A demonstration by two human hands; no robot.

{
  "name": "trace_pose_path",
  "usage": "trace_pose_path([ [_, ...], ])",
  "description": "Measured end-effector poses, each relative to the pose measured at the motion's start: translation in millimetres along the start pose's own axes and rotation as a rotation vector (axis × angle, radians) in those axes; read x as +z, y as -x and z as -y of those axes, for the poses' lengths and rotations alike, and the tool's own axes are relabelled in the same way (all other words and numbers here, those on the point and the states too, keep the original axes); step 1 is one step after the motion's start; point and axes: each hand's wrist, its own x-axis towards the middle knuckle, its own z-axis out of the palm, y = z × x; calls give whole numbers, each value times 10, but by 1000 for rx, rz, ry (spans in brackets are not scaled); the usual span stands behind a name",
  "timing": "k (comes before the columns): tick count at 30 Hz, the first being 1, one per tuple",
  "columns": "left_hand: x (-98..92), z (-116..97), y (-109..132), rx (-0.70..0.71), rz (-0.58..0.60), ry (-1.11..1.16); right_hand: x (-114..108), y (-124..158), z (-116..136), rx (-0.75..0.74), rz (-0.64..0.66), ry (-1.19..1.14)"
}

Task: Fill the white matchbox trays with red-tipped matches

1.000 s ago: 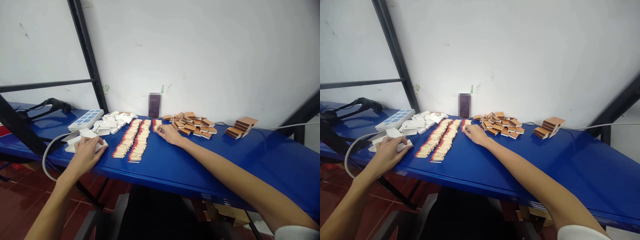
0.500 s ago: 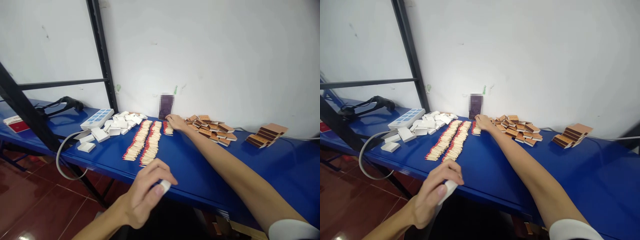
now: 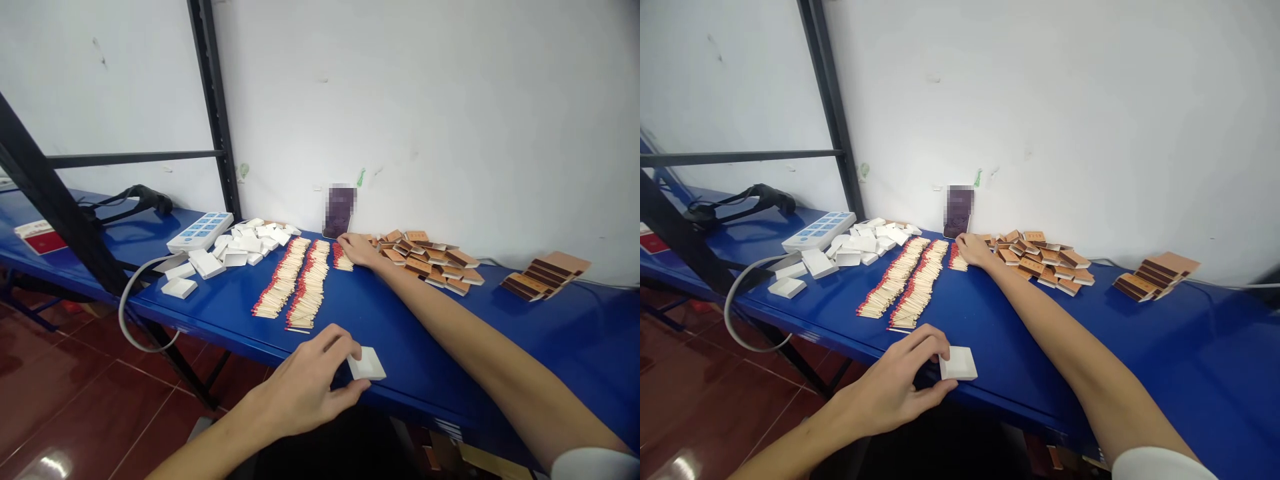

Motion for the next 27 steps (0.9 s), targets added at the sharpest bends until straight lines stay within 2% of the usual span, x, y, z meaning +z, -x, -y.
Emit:
trace_pose_path([
  [6, 89, 17, -14, 126, -47, -294, -21, 148, 77, -11, -10, -25],
  [15, 51, 27, -14, 107, -32, -458, -99, 386, 156, 13, -44, -100],
  [19, -37, 94, -8, 135, -28, -420, -152, 597, 110, -16, -192, -175],
  [21, -90, 139, 6, 178, -25, -365, -189, 789, 131, -85, -275, -151],
  [22, -114, 161, 16, 216, -16, -338, -207, 894, 160, -129, -273, -128],
  [24, -157, 197, 37, 313, 7, -294, -235, 1081, 245, -190, -189, -98],
  [27, -204, 218, 58, 379, 38, -260, -235, 1223, 374, -199, -92, -113],
])
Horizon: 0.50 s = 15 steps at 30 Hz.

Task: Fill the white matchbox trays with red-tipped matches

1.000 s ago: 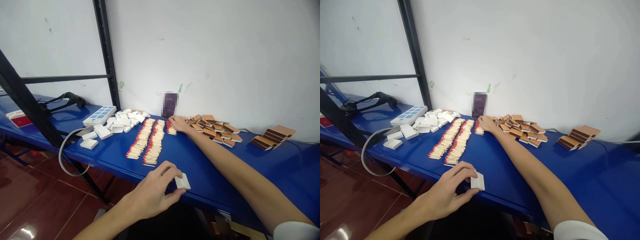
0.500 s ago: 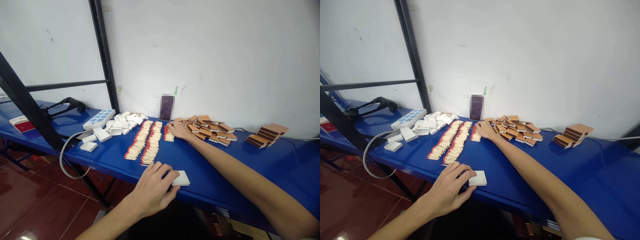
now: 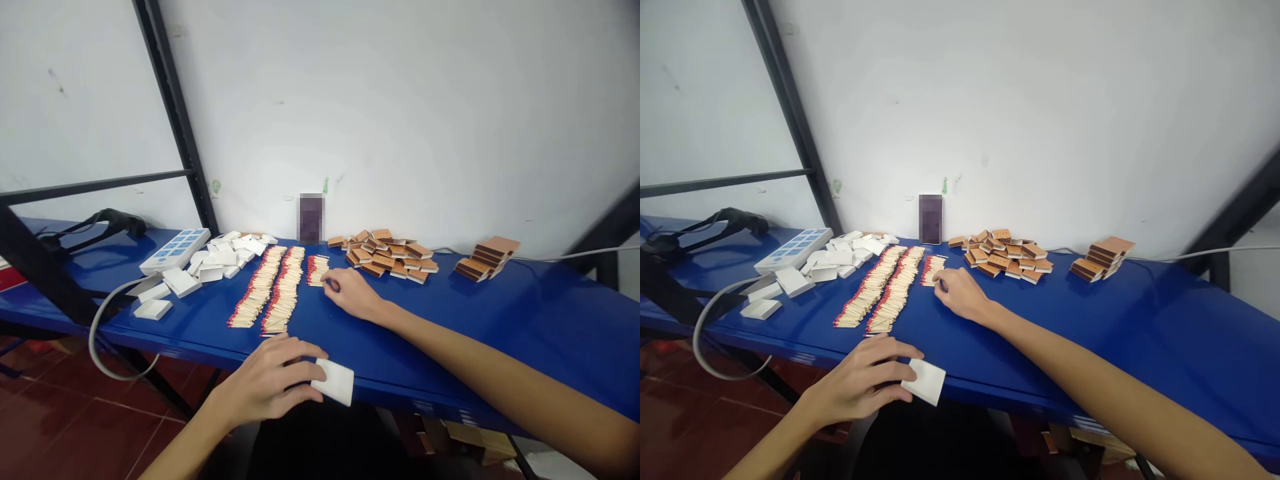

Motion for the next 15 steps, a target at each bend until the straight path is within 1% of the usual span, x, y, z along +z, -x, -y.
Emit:
trace_pose_path([
  [2, -26, 8, -7, 26, -23, 24, 29, -5, 38, 7, 34, -9],
  [5, -61, 43, -62, 72, -96, 42, 74, -50, 21, 17, 52, -13],
  [9, -88, 140, -186, 116, -160, -37, 89, -68, -13, 29, 51, -24],
  [11, -83, 190, -241, 116, -149, -103, 73, -51, -16, 27, 51, -25],
  [15, -80, 261, -286, 41, -47, -213, 13, 29, -28, 9, 64, -37],
])
